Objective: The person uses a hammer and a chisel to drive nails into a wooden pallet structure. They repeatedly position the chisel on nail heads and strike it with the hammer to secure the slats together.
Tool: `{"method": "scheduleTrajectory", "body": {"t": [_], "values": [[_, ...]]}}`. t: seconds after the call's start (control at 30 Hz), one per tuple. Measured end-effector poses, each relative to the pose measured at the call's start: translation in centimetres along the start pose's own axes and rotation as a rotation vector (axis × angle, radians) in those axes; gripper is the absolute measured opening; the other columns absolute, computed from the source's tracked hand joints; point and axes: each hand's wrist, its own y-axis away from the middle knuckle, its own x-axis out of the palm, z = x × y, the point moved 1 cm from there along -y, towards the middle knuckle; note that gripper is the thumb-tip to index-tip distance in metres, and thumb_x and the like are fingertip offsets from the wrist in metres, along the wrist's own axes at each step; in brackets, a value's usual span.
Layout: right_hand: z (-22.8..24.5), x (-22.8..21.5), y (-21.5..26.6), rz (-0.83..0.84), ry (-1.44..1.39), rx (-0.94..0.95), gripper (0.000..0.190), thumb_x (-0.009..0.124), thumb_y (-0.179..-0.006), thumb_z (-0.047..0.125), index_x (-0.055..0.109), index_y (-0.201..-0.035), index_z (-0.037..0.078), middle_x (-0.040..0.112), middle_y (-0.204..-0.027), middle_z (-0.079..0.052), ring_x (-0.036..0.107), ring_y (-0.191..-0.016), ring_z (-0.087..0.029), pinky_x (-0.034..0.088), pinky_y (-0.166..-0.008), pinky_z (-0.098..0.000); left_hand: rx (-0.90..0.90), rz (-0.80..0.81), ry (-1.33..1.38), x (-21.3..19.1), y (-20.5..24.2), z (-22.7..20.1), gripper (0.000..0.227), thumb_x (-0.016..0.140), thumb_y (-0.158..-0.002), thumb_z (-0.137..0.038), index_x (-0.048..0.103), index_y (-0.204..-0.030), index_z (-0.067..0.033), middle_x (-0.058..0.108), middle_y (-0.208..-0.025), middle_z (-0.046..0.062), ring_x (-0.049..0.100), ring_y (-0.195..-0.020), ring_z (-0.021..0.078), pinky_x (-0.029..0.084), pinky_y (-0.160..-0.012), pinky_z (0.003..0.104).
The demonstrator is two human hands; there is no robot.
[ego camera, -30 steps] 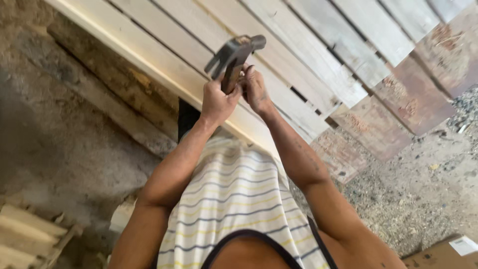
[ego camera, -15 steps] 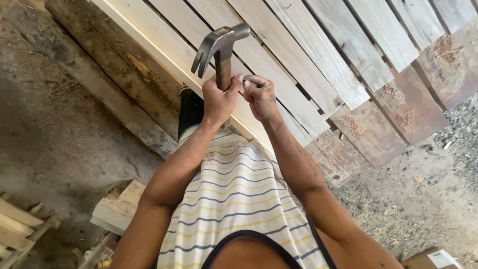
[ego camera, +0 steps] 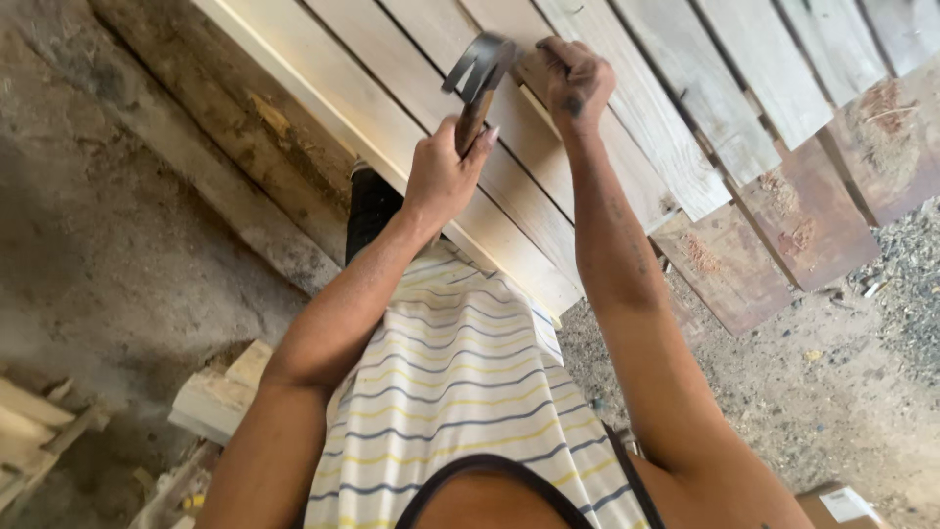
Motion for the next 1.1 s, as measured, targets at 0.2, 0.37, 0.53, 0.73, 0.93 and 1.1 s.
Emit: {"method": "scheduleTrajectory", "body": {"t": [0.2, 0.37, 0.53, 0.73, 0.93, 1.1], "values": [[1.1, -0.7, -1.1, -0.002, 0.001, 0.005, 0.011, 0.078, -0.084, 0.010, 0.081, -0.095, 0.011, 0.069, -0.075, -0.009, 0.069, -0.066, -0.028, 0.053, -0.060, -0.0380, 0.151, 0.019, -0.061, 1.1, -1.3, -0.5, 0.036, 0.062, -0.107, -0.038, 0.060, -0.100, -0.0026, 0.058, -0.057, 0.003, 0.060, -0.047, 0.0145, 0.045, -0.046, 0.033], [-0.1, -0.5, 0.2, 0.031, -0.006, 0.015, 0.003, 0.073, -0.086, 0.007, 0.076, -0.086, 0.009, 0.067, -0.075, -0.011, 0.068, -0.067, -0.032, 0.050, -0.060, -0.0419, 0.197, -0.014, -0.167, 2.0, -2.9, -2.2, 0.033, 0.065, -0.106, -0.031, 0.063, -0.106, 0.0019, 0.066, -0.061, 0.009, 0.066, -0.052, 0.0195, 0.049, -0.047, 0.035], [-3.1, 1.7, -1.1, -0.041, 0.122, -0.077, 0.003, 0.073, -0.081, 0.008, 0.075, -0.080, 0.009, 0.063, -0.067, -0.014, 0.064, -0.060, -0.034, 0.049, -0.055, -0.0434, 0.111, 0.037, -0.111, 1.0, -3.4, -4.5, 0.031, 0.066, -0.102, -0.031, 0.064, -0.100, -0.0001, 0.066, -0.058, 0.012, 0.070, -0.050, 0.0266, 0.051, -0.049, 0.040], [-4.3, 2.2, 1.7, -0.029, 0.205, 0.040, 0.011, 0.078, -0.079, 0.011, 0.071, -0.075, 0.004, 0.063, -0.067, -0.017, 0.062, -0.058, -0.034, 0.049, -0.054, -0.0433, 0.177, -0.038, -0.260, 1.9, -2.7, -1.5, 0.030, 0.068, -0.104, -0.028, 0.064, -0.099, 0.0017, 0.067, -0.065, 0.017, 0.070, -0.065, 0.0371, 0.050, -0.055, 0.045], [-0.4, -1.4, 0.7, 0.012, -0.368, 0.348, 0.015, 0.069, -0.093, 0.011, 0.080, -0.102, 0.007, 0.072, -0.083, -0.001, 0.064, -0.062, -0.013, 0.053, -0.055, -0.0316, -0.061, 0.044, -0.152, -1.1, 0.0, 4.0, 0.030, 0.066, -0.098, -0.031, 0.068, -0.103, -0.0012, 0.068, -0.063, 0.015, 0.070, -0.055, 0.0320, 0.050, -0.050, 0.044], [0.8, -2.7, -8.7, 0.041, -0.545, 0.633, 0.024, 0.068, -0.099, 0.023, 0.073, -0.100, -0.001, 0.053, -0.060, 0.000, 0.041, -0.045, -0.010, 0.032, -0.040, -0.0277, -0.051, -0.116, -0.228, -3.4, 2.1, 7.2, 0.033, 0.071, -0.095, -0.033, 0.068, -0.094, 0.0001, 0.070, -0.068, 0.015, 0.070, -0.063, 0.0336, 0.053, -0.056, 0.043]]}}
